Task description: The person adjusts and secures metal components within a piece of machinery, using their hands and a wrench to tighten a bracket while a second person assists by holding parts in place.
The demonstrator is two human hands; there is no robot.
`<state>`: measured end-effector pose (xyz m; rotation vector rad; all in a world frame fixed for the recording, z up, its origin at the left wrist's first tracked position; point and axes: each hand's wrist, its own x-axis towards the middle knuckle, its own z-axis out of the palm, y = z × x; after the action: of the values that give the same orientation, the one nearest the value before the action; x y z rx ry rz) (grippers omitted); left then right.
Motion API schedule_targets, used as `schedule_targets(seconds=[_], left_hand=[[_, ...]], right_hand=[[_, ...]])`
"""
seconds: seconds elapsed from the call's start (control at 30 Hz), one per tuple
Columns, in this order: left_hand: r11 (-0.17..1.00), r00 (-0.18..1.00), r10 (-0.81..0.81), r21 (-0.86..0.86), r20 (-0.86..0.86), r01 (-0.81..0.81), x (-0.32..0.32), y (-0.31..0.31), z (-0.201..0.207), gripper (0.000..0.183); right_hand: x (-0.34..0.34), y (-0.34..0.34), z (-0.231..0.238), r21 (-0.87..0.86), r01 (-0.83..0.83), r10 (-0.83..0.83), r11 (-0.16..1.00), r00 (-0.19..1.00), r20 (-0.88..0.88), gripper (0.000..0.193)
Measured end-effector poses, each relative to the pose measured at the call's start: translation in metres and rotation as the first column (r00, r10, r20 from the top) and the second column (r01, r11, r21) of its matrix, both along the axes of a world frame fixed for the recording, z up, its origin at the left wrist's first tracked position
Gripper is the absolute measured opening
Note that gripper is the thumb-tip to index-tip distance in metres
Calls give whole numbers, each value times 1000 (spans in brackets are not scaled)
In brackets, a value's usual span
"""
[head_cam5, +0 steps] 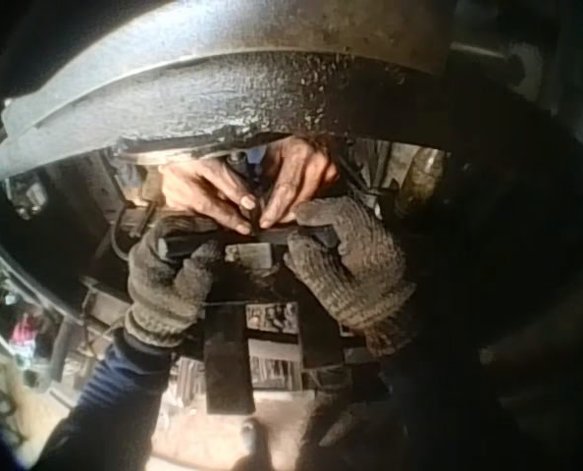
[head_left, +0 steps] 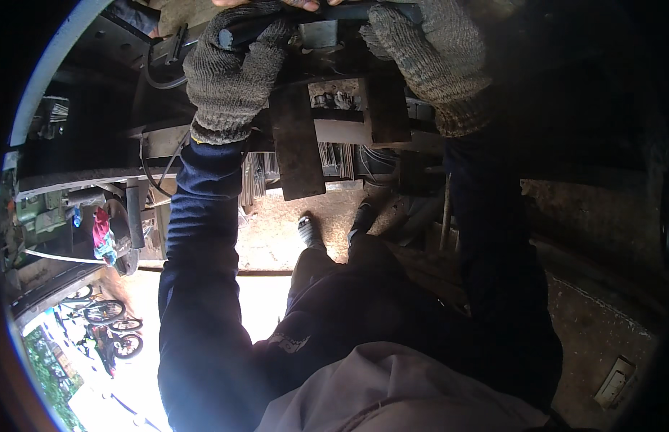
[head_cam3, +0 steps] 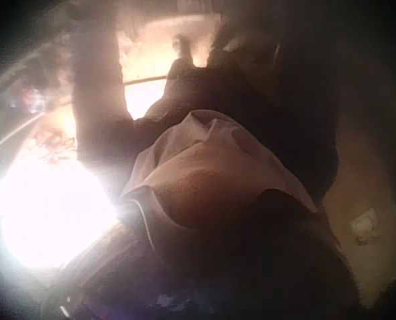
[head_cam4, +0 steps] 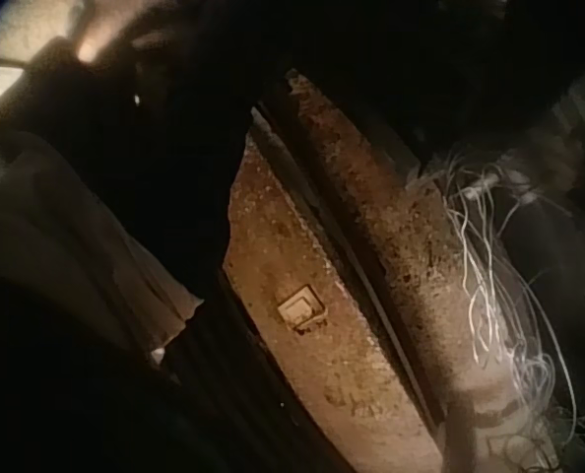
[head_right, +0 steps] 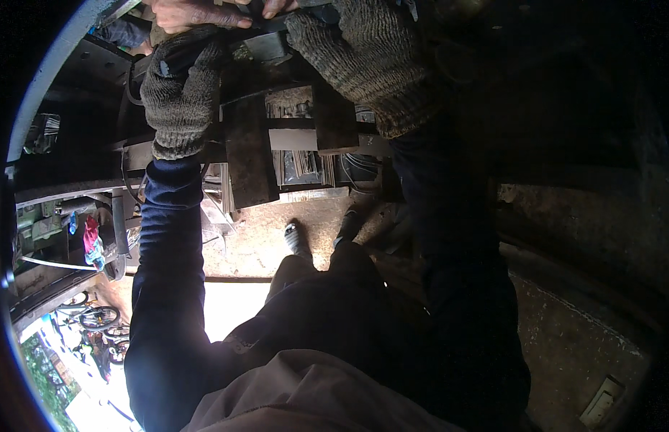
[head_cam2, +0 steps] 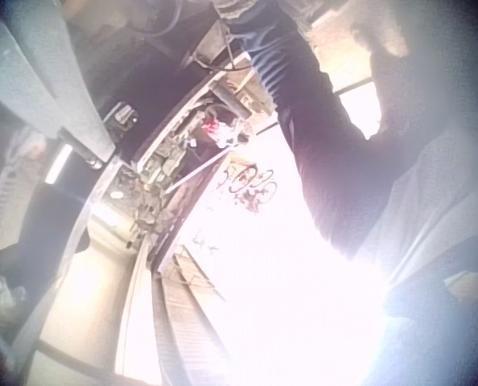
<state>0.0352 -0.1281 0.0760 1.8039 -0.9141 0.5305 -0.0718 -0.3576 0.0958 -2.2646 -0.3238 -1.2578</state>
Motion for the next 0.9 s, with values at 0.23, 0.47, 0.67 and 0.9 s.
schedule_targets(seconds=[0.23,0.47,0.67,0.9], left_hand=[[999,999,-39,-1,-28,39,4,1,-2,23],[999,999,-36,1,-35,36,2,2,0,24],[997,998,-66,-33,8,66,6,3,-6,26],[999,999,-30,8,-27,31,7,8,-9,28]], right_hand=[[-1,0,3,13,-28,28,1000,1000,-7,29],[-1,2,4,-27,-1,1,1000,1000,-12,28],[-1,2,5,-15,0,0,1000,1000,-4,26],[2,0,-2,34,-56,56,998,998,-9,26]])
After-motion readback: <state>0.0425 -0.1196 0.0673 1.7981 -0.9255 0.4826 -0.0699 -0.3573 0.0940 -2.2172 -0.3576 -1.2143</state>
